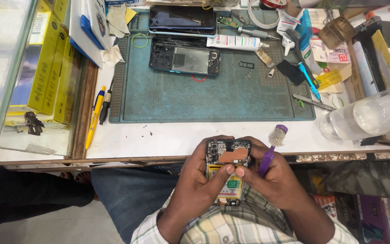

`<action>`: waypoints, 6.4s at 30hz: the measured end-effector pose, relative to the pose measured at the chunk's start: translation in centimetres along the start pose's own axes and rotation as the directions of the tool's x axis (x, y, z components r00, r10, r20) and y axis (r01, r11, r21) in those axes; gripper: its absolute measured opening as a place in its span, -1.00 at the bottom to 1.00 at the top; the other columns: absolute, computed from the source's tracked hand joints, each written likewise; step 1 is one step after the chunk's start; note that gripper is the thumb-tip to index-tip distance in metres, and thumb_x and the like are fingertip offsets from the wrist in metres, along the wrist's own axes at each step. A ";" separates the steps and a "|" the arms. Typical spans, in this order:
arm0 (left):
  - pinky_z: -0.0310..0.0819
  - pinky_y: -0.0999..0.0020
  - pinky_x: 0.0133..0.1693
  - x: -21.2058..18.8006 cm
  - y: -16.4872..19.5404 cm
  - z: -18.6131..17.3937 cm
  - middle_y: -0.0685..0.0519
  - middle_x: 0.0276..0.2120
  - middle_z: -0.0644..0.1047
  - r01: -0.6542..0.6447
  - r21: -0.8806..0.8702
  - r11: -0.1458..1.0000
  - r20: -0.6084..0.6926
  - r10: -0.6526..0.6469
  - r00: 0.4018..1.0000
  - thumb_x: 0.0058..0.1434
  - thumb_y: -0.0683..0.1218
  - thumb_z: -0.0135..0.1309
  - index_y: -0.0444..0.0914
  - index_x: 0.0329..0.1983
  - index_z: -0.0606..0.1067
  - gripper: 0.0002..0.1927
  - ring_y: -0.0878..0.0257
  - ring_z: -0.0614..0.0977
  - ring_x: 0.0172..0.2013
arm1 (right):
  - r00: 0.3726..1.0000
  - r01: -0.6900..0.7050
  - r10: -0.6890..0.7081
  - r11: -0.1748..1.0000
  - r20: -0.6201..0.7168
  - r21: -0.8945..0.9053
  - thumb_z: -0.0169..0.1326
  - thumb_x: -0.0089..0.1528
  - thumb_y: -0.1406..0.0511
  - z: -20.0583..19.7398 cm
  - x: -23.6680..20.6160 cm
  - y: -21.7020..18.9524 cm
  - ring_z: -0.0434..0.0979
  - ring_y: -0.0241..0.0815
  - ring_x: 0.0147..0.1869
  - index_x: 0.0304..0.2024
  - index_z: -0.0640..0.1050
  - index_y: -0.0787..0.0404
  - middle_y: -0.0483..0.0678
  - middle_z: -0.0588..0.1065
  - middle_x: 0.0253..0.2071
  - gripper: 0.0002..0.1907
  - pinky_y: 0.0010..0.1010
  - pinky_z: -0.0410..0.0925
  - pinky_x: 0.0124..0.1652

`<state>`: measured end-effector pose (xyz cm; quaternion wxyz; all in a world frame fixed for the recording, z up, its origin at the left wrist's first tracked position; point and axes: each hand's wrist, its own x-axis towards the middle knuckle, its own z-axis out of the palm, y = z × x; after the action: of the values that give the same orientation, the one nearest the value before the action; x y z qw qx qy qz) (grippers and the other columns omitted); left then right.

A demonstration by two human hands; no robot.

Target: The person holds an opened smartphone with its battery exposed and uses a small brush with liquid from a squeeze bottle to scrub and clean the motherboard and internal components. They then work on the detached screen assembly, prying at its edge with a small tool.

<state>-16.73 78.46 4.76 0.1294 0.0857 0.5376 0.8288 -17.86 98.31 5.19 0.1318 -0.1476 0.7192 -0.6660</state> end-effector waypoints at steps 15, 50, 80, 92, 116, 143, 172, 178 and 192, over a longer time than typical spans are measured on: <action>0.59 0.45 -0.07 0.5 -1.3 0.3 -0.02 -0.08 0.62 0.028 -0.122 0.992 -0.062 -0.036 0.997 0.33 -0.30 0.09 -0.38 0.17 0.41 -0.66 0.38 0.62 -0.08 | 0.999 0.009 -0.009 1.000 0.031 0.019 0.15 0.29 0.40 -0.2 0.0 -0.6 0.49 -0.18 0.16 0.04 0.59 0.41 0.03 0.46 0.05 -0.72 -0.33 0.36 0.14; 0.57 0.43 -0.04 0.2 -0.4 -0.3 -0.02 -0.09 0.60 0.021 -0.083 0.996 -0.094 -0.029 0.995 0.31 -0.31 0.08 -0.38 0.13 0.41 -0.68 0.36 0.62 -0.07 | 0.999 -0.047 0.047 0.998 0.009 0.052 0.13 0.27 0.38 1.1 0.5 -1.5 0.47 -0.21 0.16 0.06 0.54 0.42 0.01 0.42 0.09 -0.67 -0.34 0.36 0.12; 0.41 0.14 0.22 1.0 1.2 -1.0 -0.27 0.17 0.54 -0.132 0.439 0.889 0.004 0.144 0.990 0.40 -0.23 0.01 -0.25 0.63 -0.21 -0.12 -0.03 0.63 0.18 | 0.986 -0.125 0.159 0.910 -0.054 0.394 0.19 0.23 0.41 -0.8 1.8 5.7 0.61 -0.16 0.01 0.03 0.50 0.42 0.09 0.60 -0.07 -0.67 -0.24 0.46 0.02; 0.51 0.11 0.13 0.4 1.0 -0.3 -0.33 0.30 0.45 -0.227 0.486 0.844 0.084 0.213 0.973 0.39 -0.28 0.01 -0.25 0.62 -0.11 -0.17 -0.12 0.65 0.14 | 0.987 -0.105 0.140 0.933 -0.079 0.345 0.18 0.25 0.38 -1.1 0.7 5.6 0.59 -0.19 -0.07 0.05 0.49 0.43 0.08 0.60 -0.12 -0.65 -0.32 0.45 -0.05; 0.46 0.09 0.20 0.7 1.1 -0.4 -0.31 0.38 0.38 -0.203 0.469 0.860 0.103 0.174 0.979 0.37 -0.26 0.04 -0.23 0.61 -0.12 -0.14 -0.15 0.59 0.24 | 0.992 -0.094 0.122 0.902 -0.039 0.422 0.18 0.25 0.42 -1.4 0.5 5.1 0.59 -0.12 0.09 0.19 0.38 0.49 0.13 0.58 -0.03 -0.50 -0.22 0.43 0.09; 0.56 0.14 -0.14 0.5 0.6 -1.1 -0.19 -0.18 0.62 -0.142 0.495 0.857 0.113 0.098 0.989 0.30 -0.28 0.10 -0.19 0.62 -0.17 -0.04 -0.04 0.72 -0.19 | 0.991 -0.066 0.104 0.928 -0.085 0.367 0.19 0.26 0.39 -1.4 0.2 7.9 0.59 -0.19 -0.11 -0.02 0.49 0.42 0.08 0.58 -0.16 -0.71 -0.34 0.47 -0.11; 0.58 0.42 -0.04 -0.2 -0.2 -1.5 -0.07 -0.05 0.63 -0.033 -0.122 0.992 -0.281 -0.003 0.960 0.25 -0.37 0.06 -0.32 0.31 0.34 -0.47 0.32 0.63 -0.05 | 0.901 -0.086 -0.305 0.570 -0.308 -0.817 0.07 0.29 0.39 -4.1 1.8 -2.4 0.56 0.00 -0.07 0.16 0.53 0.20 0.08 0.54 -0.09 -0.64 -0.29 0.39 -0.11; 0.64 0.35 -0.12 -1.0 -0.1 -2.2 -0.09 -0.09 0.64 -0.007 -0.208 0.978 -0.389 -0.076 0.918 0.25 -0.32 0.08 -0.34 0.17 0.38 -0.59 0.27 0.66 -0.13 | 0.905 0.014 -0.394 0.399 -0.158 -0.917 0.16 0.21 0.44 -5.2 3.9 -2.1 0.53 0.15 0.05 0.05 0.59 0.18 0.05 0.56 -0.05 -0.66 -0.13 0.37 0.03; 0.33 0.20 0.22 -0.4 -0.1 -2.2 -0.16 0.25 0.40 -0.239 -0.510 0.826 -0.327 0.071 0.943 0.48 -0.06 -0.36 -0.32 0.50 0.08 -0.45 0.13 0.46 0.22 | 0.960 0.230 -0.274 0.655 0.058 -0.720 0.49 -0.12 0.02 4.2 0.4 -2.5 0.39 0.18 0.38 0.34 0.38 0.19 0.20 0.34 0.33 0.04 -0.17 0.33 0.18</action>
<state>-16.92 76.42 3.76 -0.0015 -0.0344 0.2851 0.9579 -16.55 94.08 7.36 -0.0506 -0.2670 0.8979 -0.3463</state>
